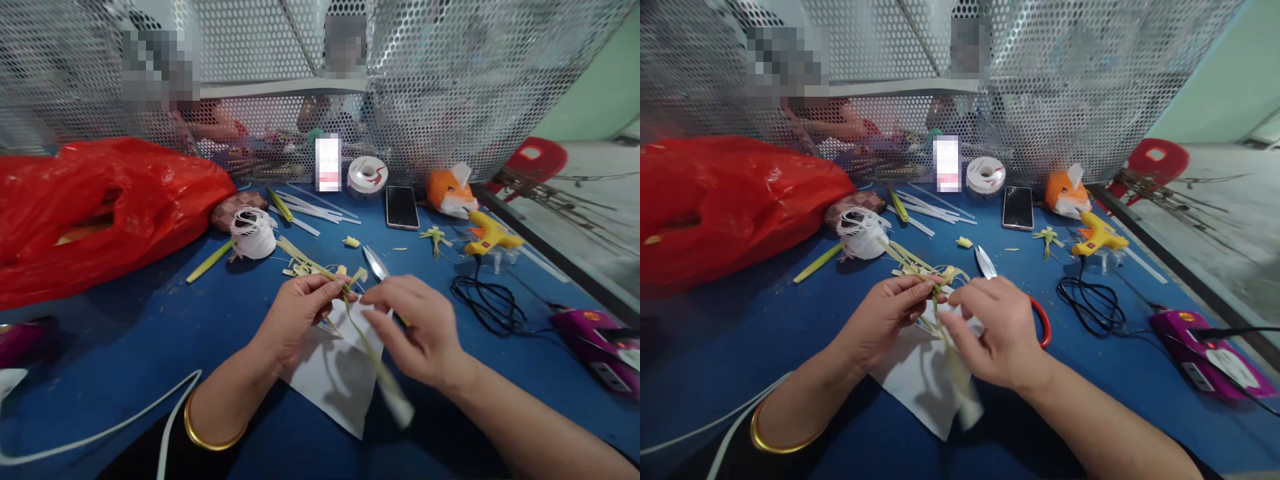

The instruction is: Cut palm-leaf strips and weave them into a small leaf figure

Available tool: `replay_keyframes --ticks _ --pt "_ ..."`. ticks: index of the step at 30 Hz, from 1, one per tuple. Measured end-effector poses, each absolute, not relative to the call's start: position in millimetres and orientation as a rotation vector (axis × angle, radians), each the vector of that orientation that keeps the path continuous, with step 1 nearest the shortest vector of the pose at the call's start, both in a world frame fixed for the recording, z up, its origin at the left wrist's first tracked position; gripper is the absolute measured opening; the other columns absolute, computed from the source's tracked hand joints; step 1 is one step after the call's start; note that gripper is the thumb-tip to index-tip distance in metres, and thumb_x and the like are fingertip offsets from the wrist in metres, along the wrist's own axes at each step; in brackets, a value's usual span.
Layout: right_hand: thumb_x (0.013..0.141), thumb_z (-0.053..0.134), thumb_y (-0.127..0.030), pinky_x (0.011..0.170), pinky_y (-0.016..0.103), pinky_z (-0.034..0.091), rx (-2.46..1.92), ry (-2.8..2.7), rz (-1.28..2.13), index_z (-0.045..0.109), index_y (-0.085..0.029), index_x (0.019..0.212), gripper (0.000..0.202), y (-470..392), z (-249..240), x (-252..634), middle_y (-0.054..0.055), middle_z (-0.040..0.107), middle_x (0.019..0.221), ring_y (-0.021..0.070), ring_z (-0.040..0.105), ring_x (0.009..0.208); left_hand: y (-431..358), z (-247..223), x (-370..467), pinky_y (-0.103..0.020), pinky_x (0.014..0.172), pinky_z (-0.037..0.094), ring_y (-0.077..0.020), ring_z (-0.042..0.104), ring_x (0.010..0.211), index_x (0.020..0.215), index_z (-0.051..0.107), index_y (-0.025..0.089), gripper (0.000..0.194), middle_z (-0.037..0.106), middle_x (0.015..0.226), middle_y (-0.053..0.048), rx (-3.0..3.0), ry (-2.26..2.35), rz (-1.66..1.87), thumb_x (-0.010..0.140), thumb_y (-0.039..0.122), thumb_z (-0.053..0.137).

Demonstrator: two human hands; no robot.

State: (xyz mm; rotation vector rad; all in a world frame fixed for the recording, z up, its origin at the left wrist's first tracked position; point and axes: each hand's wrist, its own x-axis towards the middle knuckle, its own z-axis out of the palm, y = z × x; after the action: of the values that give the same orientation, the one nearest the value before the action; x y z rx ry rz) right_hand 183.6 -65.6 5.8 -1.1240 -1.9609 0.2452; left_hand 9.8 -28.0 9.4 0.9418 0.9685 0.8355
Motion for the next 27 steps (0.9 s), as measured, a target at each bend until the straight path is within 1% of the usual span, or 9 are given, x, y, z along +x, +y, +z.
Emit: replay_keyframes --ticks 2,4,6,8,11,13,16,21,27 --pt "0.089 0.056 -0.029 0.070 0.033 0.044 -1.208 -1.769 0.206 0.068 -0.019 0.087 0.016 -61 9 189 0.005 0.063 0.078 0.0188 0.058 0.075 -28 10 8 -0.023 0.045 0.014 -0.0049 0.030 0.047 0.087 0.077 0.015 0.024 0.071 0.071 -0.005 1.018 0.922 0.737 0.078 0.036 0.070" --pt "0.088 0.058 -0.031 0.075 0.035 0.046 -1.273 -1.699 0.391 0.071 -0.020 0.087 0.017 -55 11 192 0.007 0.066 0.086 0.0204 0.061 0.084 -30 9 7 -0.024 0.046 0.014 -0.0055 0.028 0.046 0.088 0.077 0.015 0.027 0.071 0.068 -0.006 1.076 0.888 0.631 0.080 0.038 0.067" --pt "0.087 0.059 -0.032 0.072 0.033 0.049 -1.242 -1.688 0.801 0.071 -0.020 0.080 0.019 -50 11 191 0.005 0.067 0.083 0.0187 0.062 0.079 -32 8 7 -0.023 0.047 0.018 -0.0060 0.030 0.047 0.087 0.078 0.016 0.026 0.071 0.067 -0.006 1.119 0.867 0.552 0.081 0.039 0.066" --pt "0.084 0.062 -0.034 0.063 0.030 0.050 -1.160 -1.597 1.200 0.070 -0.018 0.078 0.019 -49 10 187 0.003 0.066 0.078 0.0149 0.061 0.067 -35 6 9 -0.023 0.051 0.027 -0.0072 0.039 0.050 0.083 0.078 0.017 0.023 0.071 0.066 -0.005 1.154 0.852 0.504 0.081 0.037 0.067" --pt "0.077 0.070 -0.033 0.055 0.026 0.050 -1.083 -1.363 1.470 0.068 -0.018 0.076 0.016 -51 8 181 0.001 0.066 0.075 0.0116 0.057 0.057 -38 5 11 -0.024 0.065 0.040 -0.0126 0.057 0.064 0.078 0.078 0.018 0.017 0.070 0.066 -0.004 1.160 0.838 0.464 0.078 0.033 0.070" --pt "0.073 0.073 -0.030 0.053 0.025 0.049 -1.072 -1.261 1.497 0.065 -0.017 0.071 0.015 -54 6 179 0.000 0.064 0.069 0.0109 0.057 0.055 -39 5 12 -0.027 0.070 0.043 -0.0145 0.061 0.067 0.076 0.078 0.018 0.015 0.070 0.065 -0.003 1.154 0.847 0.443 0.076 0.032 0.071" --pt "0.073 0.073 -0.027 0.052 0.024 0.047 -1.079 -1.216 1.448 0.064 -0.017 0.067 0.015 -55 4 176 -0.001 0.062 0.063 0.0106 0.056 0.055 -39 6 13 -0.027 0.070 0.044 -0.0139 0.060 0.065 0.070 0.076 0.018 0.016 0.069 0.063 -0.003 1.189 0.872 0.407 0.076 0.032 0.072" --pt "0.073 0.070 -0.022 0.056 0.023 0.046 -1.072 -1.230 1.334 0.066 -0.017 0.066 0.009 -55 0 173 -0.002 0.062 0.064 0.0102 0.055 0.059 -40 8 13 -0.026 0.070 0.044 -0.0132 0.059 0.064 0.060 0.072 0.018 0.020 0.069 0.061 -0.003 1.248 0.887 0.352 0.075 0.030 0.071" --pt "0.074 0.071 -0.024 0.057 0.024 0.046 -1.075 -1.207 1.301 0.066 -0.017 0.066 0.012 -60 -3 170 -0.001 0.063 0.065 0.0111 0.056 0.060 -41 11 13 -0.027 0.069 0.045 -0.0144 0.061 0.063 0.060 0.072 0.018 0.017 0.068 0.059 -0.003 1.232 0.872 0.331 0.074 0.027 0.071"
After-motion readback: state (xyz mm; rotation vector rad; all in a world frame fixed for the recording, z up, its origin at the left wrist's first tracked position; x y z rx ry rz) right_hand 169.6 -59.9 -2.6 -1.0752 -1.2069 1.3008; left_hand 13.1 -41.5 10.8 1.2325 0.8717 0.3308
